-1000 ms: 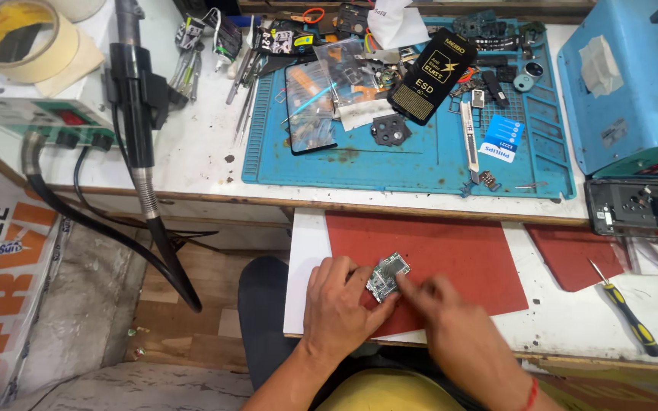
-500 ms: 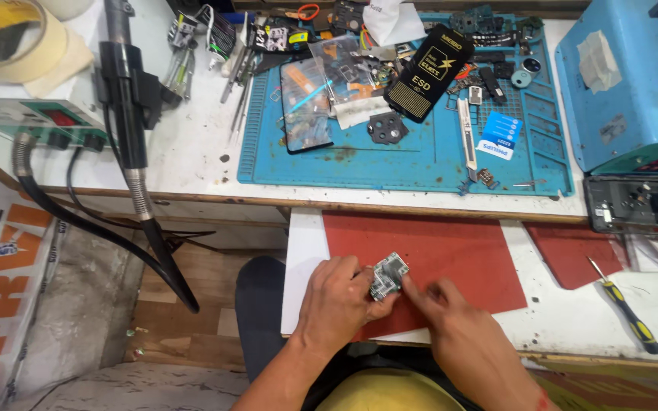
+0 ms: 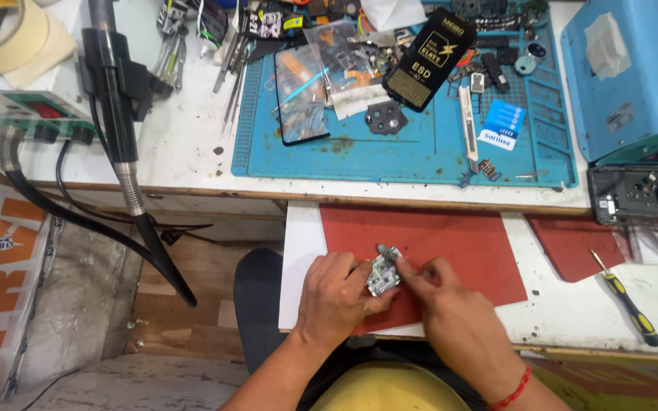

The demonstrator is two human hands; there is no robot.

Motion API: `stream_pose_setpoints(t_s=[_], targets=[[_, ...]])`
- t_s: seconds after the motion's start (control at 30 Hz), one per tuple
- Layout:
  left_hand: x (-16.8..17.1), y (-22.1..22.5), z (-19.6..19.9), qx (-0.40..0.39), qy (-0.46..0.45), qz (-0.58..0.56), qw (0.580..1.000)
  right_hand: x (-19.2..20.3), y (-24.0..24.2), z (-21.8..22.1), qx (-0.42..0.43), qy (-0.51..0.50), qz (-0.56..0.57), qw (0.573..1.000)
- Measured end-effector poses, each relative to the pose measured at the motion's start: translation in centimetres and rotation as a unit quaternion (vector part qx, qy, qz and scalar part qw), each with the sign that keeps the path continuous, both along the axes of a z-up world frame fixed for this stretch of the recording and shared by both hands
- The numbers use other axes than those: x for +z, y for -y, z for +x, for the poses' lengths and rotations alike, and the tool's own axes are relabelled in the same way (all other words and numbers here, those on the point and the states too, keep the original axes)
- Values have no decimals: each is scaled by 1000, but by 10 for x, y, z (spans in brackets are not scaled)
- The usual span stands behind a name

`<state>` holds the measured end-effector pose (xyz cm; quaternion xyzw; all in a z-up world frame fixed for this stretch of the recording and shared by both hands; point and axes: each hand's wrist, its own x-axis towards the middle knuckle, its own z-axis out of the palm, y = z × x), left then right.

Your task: The person scrubs a small circuit board with a toothbrush and then uses a heat gun to apply hot air to the board. The task involves cleaning and heating components on a small electronic device.

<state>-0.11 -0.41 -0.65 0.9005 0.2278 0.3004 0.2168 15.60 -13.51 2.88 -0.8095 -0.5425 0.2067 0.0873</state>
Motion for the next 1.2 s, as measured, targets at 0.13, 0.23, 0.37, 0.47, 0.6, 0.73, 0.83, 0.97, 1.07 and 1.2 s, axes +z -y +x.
stream_pose_setpoints(t_s=[0.13, 0.23, 0.37, 0.47, 0.6, 0.73, 0.83, 0.97, 1.07, 1.2], targets=[[8, 0, 5, 50, -18, 9, 999, 8, 0, 1, 7, -21, 38, 999], [9, -2, 4, 72, -30, -14, 997, 8, 2, 2, -8, -13, 21, 1000], [10, -4, 6, 64, -79, -37, 994, 4, 1, 1, -20, -41, 29, 999], [12, -1, 7, 81, -74, -40, 993, 2, 1, -1, -3, -46, 42, 998], [15, -2, 6, 86, -96, -51, 990, 0, 1, -5, -59, -44, 73, 995], [19, -4, -10, 24, -72, -37, 996, 3, 2, -8, -16, -59, 8, 998], [21, 0, -20, 29, -57, -50, 997, 4, 5, -5, -40, -37, -4, 998], [21, -1, -21, 35, -73, -80, 993, 0, 4, -9, 6, -30, 27, 999], [22, -6, -19, 32, -70, -97, 992, -2, 0, 0, -16, -19, 11, 1000], [23, -5, -21, 29, -52, -73, 996, 3, 14, -12, -14, -34, -91, 995]])
